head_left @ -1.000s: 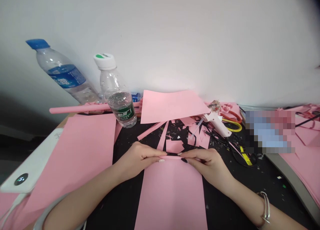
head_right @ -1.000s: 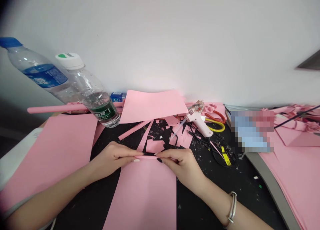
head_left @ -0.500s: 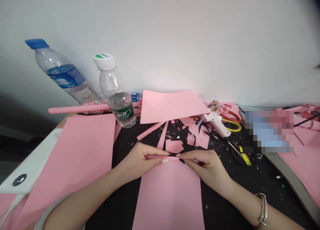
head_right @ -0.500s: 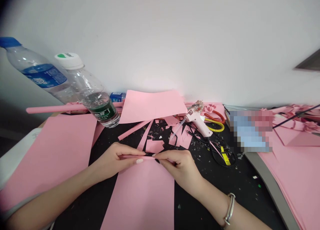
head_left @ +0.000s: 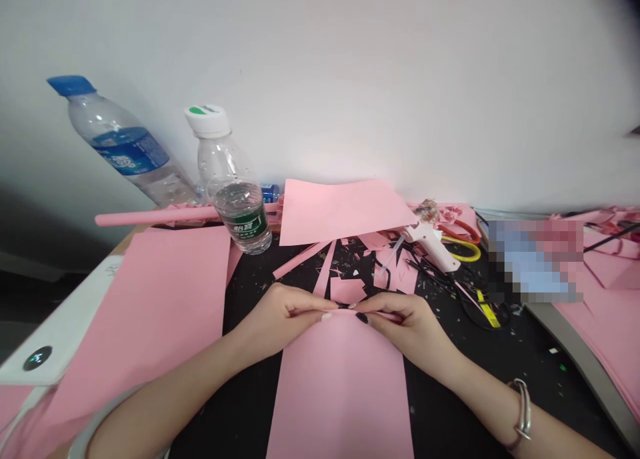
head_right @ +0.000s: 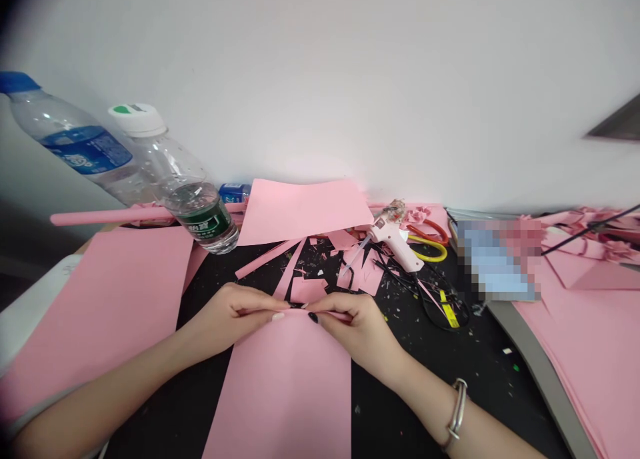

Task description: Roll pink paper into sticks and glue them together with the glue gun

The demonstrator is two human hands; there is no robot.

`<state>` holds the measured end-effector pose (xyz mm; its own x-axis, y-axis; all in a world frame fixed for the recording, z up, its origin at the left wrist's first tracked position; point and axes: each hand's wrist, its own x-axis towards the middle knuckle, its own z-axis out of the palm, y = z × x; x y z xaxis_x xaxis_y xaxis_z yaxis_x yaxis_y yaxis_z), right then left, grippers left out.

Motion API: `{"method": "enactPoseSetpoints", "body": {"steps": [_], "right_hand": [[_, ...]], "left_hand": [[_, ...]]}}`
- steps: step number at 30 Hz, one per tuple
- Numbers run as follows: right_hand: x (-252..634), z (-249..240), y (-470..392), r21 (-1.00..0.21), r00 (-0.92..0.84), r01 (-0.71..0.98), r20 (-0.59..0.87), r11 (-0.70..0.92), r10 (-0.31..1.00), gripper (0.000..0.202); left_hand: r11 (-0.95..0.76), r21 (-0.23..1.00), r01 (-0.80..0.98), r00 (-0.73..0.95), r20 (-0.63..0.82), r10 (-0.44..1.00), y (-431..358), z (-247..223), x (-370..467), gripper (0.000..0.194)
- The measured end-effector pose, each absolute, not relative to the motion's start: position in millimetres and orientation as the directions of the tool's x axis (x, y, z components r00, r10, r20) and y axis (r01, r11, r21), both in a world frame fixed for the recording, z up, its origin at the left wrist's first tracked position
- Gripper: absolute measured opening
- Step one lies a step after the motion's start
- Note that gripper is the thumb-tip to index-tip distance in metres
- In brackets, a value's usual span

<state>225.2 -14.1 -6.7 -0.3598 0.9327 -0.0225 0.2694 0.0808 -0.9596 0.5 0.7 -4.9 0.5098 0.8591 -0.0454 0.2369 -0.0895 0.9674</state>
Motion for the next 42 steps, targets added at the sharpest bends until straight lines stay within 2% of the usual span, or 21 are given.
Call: {"method": "enactPoseSetpoints", "body": {"steps": [4, 6, 8, 13, 19, 26, 29, 33, 42], "right_hand": [[229.0, -6.1, -13.7, -0.942, -0.358, 0.309, 0.008, 0.127, 0.934, 0.015], [231.1, -5.4, -13.0, -0.909, -0.372, 0.363, 0.061, 0.206, 0.926, 0.017], [232.4, -4.6, -12.1, -0.853, -0.400, 0.422, 0.129, 0.307, 0.908, 0.019], [230.9, -4.3, -9.9, -0.673, -0.459, 0.512, 0.312, 0.534, 0.832, 0.020], [229.8, -9.2, -8.4, -0.437, -0.564, 0.572, 0.405, 0.694, 0.720, 0.021], [231.8, -15.2, -7.3, -0.212, -0.625, 0.621, 0.447, 0.755, 0.640, 0.023], [231.3, -15.8, -8.9, -0.192, -0.638, 0.615, 0.450, 0.765, 0.625, 0.025], [230.0, -16.9, -11.4, -0.232, -0.622, 0.623, 0.433, 0.747, 0.653, 0.027], [223.5, -18.9, -9.3, -0.296, -0.591, 0.636, 0.407, 0.713, 0.697, 0.027]], "left_hand": [[0.041, 0.969, 0.243, 0.505, -0.163, 0.847, 3.3, -6.0, -2.9, 0.025], [-0.041, 0.958, 0.285, 0.495, -0.110, 0.862, 4.2, -6.7, -4.7, 0.022], [-0.196, 0.925, 0.326, 0.501, 0.007, 0.865, 4.6, -7.2, -5.7, 0.021], [-0.514, 0.771, 0.377, 0.555, 0.257, 0.791, 5.8, -7.5, -4.7, 0.024], [-0.614, 0.665, 0.424, 0.589, 0.313, 0.745, 6.7, -9.9, -3.3, 0.025], [-0.720, 0.508, 0.473, 0.622, 0.385, 0.681, 6.9, -15.5, -4.2, 0.027], [-0.773, 0.431, 0.466, 0.668, 0.403, 0.626, 7.7, -17.7, -6.7, 0.027], [-0.798, 0.356, 0.487, 0.693, 0.398, 0.601, 7.9, -19.8, -10.1, 0.028], [-0.813, 0.299, 0.500, 0.675, 0.454, 0.582, 6.5, -17.9, -2.9, 0.021]]}}
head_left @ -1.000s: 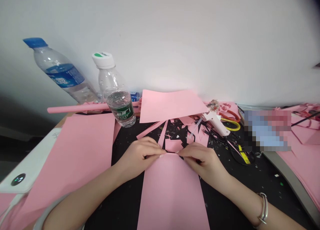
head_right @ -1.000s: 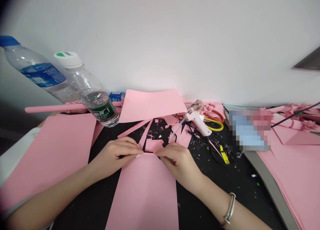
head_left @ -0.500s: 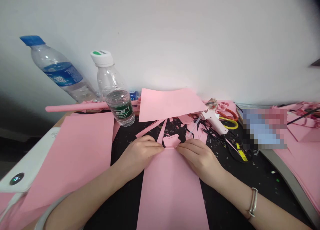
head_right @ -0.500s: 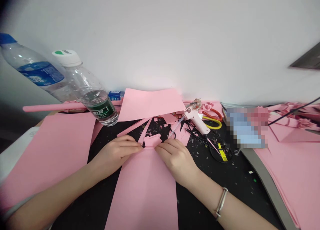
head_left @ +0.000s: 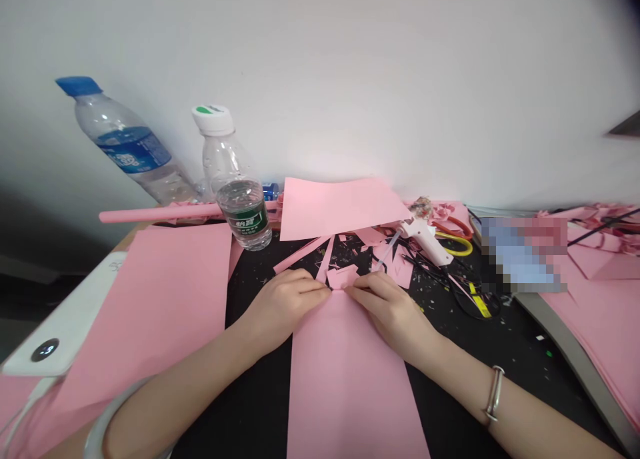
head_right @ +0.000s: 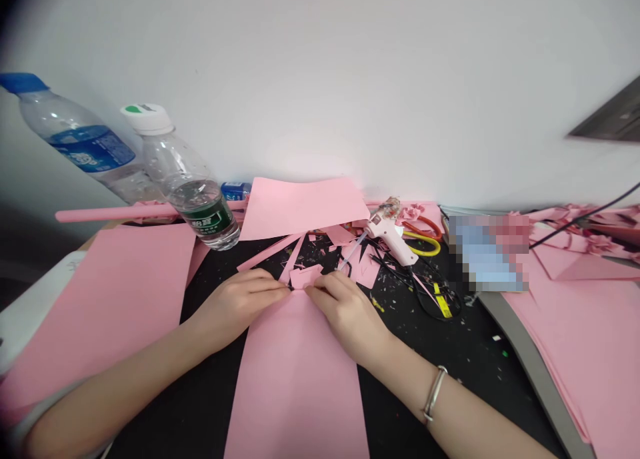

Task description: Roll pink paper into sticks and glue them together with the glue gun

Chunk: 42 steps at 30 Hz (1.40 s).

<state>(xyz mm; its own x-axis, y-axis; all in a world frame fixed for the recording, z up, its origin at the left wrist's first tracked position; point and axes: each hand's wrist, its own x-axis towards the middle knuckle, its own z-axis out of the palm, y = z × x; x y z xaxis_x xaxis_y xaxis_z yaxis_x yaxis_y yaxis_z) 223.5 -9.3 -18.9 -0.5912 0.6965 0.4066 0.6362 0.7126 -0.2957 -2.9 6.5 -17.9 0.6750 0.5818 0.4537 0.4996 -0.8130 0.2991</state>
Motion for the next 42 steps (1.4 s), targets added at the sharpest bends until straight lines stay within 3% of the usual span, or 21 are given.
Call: {"method": "enactPoseSetpoints", "body": {"steps": [9, 13, 17, 24, 29, 33, 37, 42], "right_hand": [[218.4, -21.2, -2.1, -0.497, -0.526, 0.574, 0.386, 0.651, 0.758, 0.015], [219.2, -20.9, -1.5, -0.497, -0.523, 0.574, 0.389, 0.651, 0.759, 0.015], [222.3, -12.0, 2.1, -0.506, -0.476, 0.585, 0.420, 0.634, 0.773, 0.014], [216.5, -1.9, 16.9, -0.394, -0.544, 0.719, 0.196, 0.573, 0.816, 0.040], [206.0, 7.8, 33.2, -0.377, -0.553, 0.735, 0.148, 0.564, 0.820, 0.015], [207.8, 22.5, 42.1, -0.339, -0.485, 0.783, 0.190, 0.521, 0.854, 0.018], [216.9, 30.4, 29.3, -0.224, -0.353, 0.876, 0.305, 0.427, 0.884, 0.023], [225.8, 16.8, 4.2, -0.279, -0.565, 0.750, 0.201, 0.600, 0.800, 0.015]], "left_hand": [[-0.809, 0.377, 0.452, 0.649, 0.483, 0.588, 8.0, -18.6, 2.6, 0.021], [-0.756, 0.444, 0.480, 0.627, 0.429, 0.650, 8.5, -17.4, 2.5, 0.019], [-0.790, 0.448, 0.418, 0.658, 0.450, 0.603, 9.2, -19.8, -0.2, 0.021], [-0.860, 0.321, 0.397, 0.692, 0.510, 0.510, 9.3, -21.6, -1.8, 0.019], [-0.863, 0.311, 0.397, 0.687, 0.523, 0.505, 8.4, -18.6, -1.7, 0.021], [-0.865, 0.300, 0.403, 0.683, 0.531, 0.503, 8.7, -17.5, -2.6, 0.023], [-0.861, 0.292, 0.416, 0.662, 0.552, 0.507, 8.8, -16.2, -3.2, 0.023], [-0.834, 0.363, 0.417, 0.599, 0.580, 0.552, 7.5, -14.3, -2.0, 0.019]]}}
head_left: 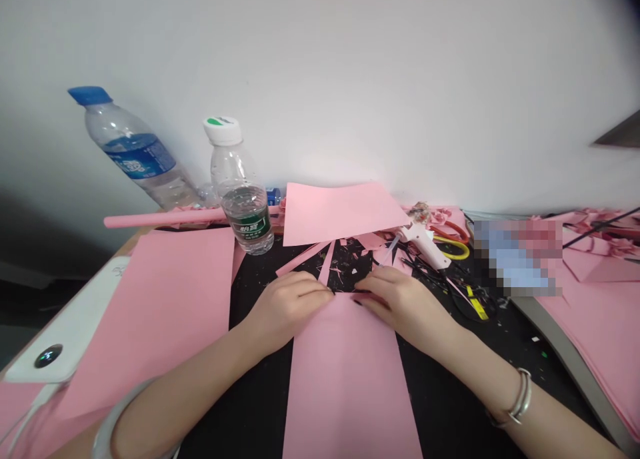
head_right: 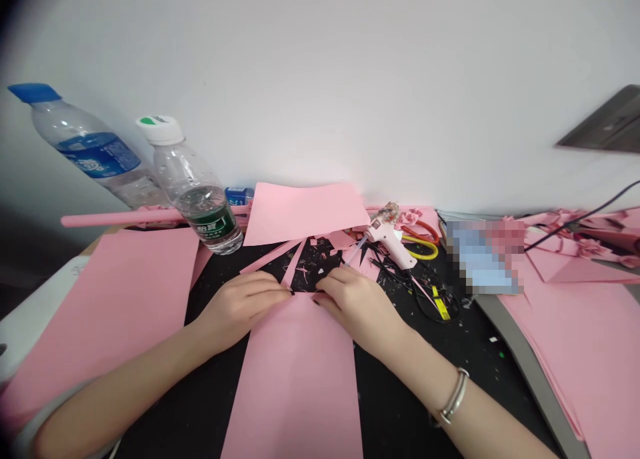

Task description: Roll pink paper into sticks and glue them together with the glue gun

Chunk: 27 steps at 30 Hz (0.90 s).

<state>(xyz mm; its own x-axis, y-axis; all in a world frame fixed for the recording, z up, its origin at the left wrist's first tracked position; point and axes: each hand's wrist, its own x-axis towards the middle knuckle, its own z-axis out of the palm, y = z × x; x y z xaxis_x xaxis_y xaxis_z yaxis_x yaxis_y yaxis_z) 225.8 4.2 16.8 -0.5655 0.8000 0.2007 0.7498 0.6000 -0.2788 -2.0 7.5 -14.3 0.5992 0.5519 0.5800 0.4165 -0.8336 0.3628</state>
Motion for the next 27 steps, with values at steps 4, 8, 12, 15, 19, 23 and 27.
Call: {"method": "enactPoseSetpoints", "body": {"steps": [4, 8, 12, 15, 19, 23, 27], "right_hand": [[230.5, 3.7, 0.6, -0.185, -0.612, 0.721, 0.282, 0.667, 0.739, 0.021], [233.5, -2.7, 2.0, -0.119, -0.646, 0.700, 0.314, 0.704, 0.696, 0.021], [233.6, -4.7, 3.0, -0.251, -0.619, 0.699, 0.257, 0.670, 0.742, 0.019], [233.8, -4.3, 5.0, -0.441, -0.562, 0.662, 0.243, 0.607, 0.790, 0.015], [233.8, -1.6, 6.4, -0.573, -0.489, 0.643, 0.202, 0.507, 0.849, 0.013], [232.3, 2.1, 5.6, -0.620, -0.444, 0.662, 0.128, 0.421, 0.887, 0.016], [231.5, 2.5, 4.7, -0.638, -0.426, 0.659, 0.122, 0.400, 0.897, 0.016]], "left_hand": [[-0.759, 0.490, 0.429, 0.556, 0.520, 0.649, 8.6, -16.1, -0.2, 0.018], [-0.699, 0.529, 0.481, 0.590, 0.395, 0.704, 12.2, -19.0, -0.1, 0.018], [-0.754, 0.446, 0.483, 0.637, 0.412, 0.652, 13.8, -20.2, -0.9, 0.022], [-0.808, 0.356, 0.470, 0.665, 0.459, 0.589, 13.6, -19.6, -0.7, 0.024], [-0.825, 0.315, 0.469, 0.683, 0.463, 0.565, 12.8, -17.4, -0.4, 0.024], [-0.831, 0.302, 0.466, 0.697, 0.453, 0.556, 10.7, -16.3, -1.1, 0.021], [-0.829, 0.333, 0.450, 0.703, 0.440, 0.559, 9.1, -15.8, -1.3, 0.022]]}}
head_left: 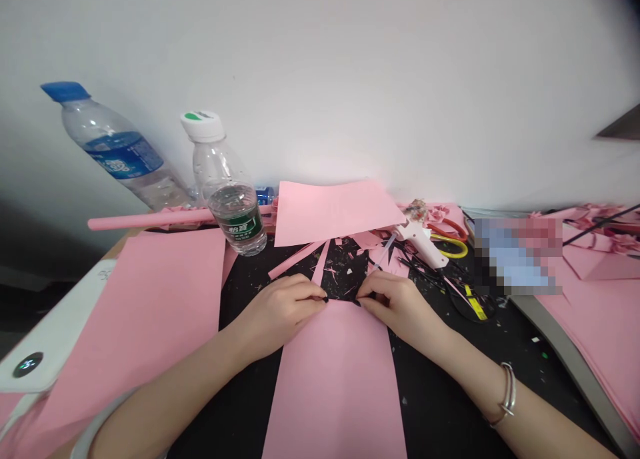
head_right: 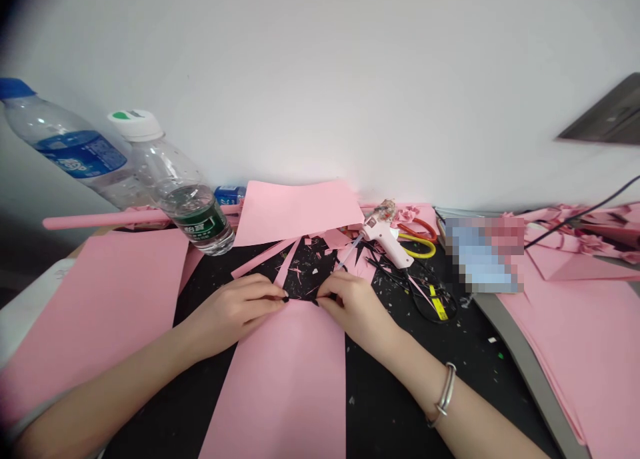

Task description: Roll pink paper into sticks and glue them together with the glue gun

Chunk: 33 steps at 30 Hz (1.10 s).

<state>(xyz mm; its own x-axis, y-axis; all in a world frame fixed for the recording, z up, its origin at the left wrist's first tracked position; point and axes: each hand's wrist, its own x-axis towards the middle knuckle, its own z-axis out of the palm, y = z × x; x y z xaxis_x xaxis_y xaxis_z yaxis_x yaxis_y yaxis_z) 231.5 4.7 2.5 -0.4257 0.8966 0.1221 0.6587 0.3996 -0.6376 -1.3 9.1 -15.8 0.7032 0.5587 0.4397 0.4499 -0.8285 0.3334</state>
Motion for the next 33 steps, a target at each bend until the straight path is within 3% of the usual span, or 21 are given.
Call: {"method": "enactPoseSetpoints", "body": {"steps": [8, 17, 23, 26, 33], "right_hand": [[230.7, -0.6, 3.1, -0.668, -0.383, 0.669, 0.065, 0.325, 0.922, 0.015], [231.7, -2.7, 2.8, -0.665, -0.377, 0.692, 0.003, 0.283, 0.926, 0.013], [229.5, 1.8, -0.4, -0.640, -0.415, 0.706, -0.029, 0.302, 0.909, 0.016], [230.1, 4.9, -3.2, -0.643, -0.447, 0.688, -0.011, 0.336, 0.894, 0.015], [232.6, 4.8, -5.7, -0.578, -0.484, 0.697, 0.060, 0.425, 0.873, 0.011]], "left_hand": [[-0.840, 0.349, 0.415, 0.744, 0.402, 0.534, 8.4, -13.1, -3.4, 0.023], [-0.645, 0.658, 0.388, 0.619, 0.333, 0.712, 8.9, -16.2, 1.0, 0.017], [-0.441, 0.788, 0.431, 0.511, 0.190, 0.838, 8.8, -12.7, 4.1, 0.015], [-0.385, 0.810, 0.443, 0.471, 0.155, 0.868, 9.4, -9.5, 5.1, 0.015], [-0.471, 0.767, 0.436, 0.559, 0.180, 0.810, 12.0, -7.1, 5.8, 0.016]]}}
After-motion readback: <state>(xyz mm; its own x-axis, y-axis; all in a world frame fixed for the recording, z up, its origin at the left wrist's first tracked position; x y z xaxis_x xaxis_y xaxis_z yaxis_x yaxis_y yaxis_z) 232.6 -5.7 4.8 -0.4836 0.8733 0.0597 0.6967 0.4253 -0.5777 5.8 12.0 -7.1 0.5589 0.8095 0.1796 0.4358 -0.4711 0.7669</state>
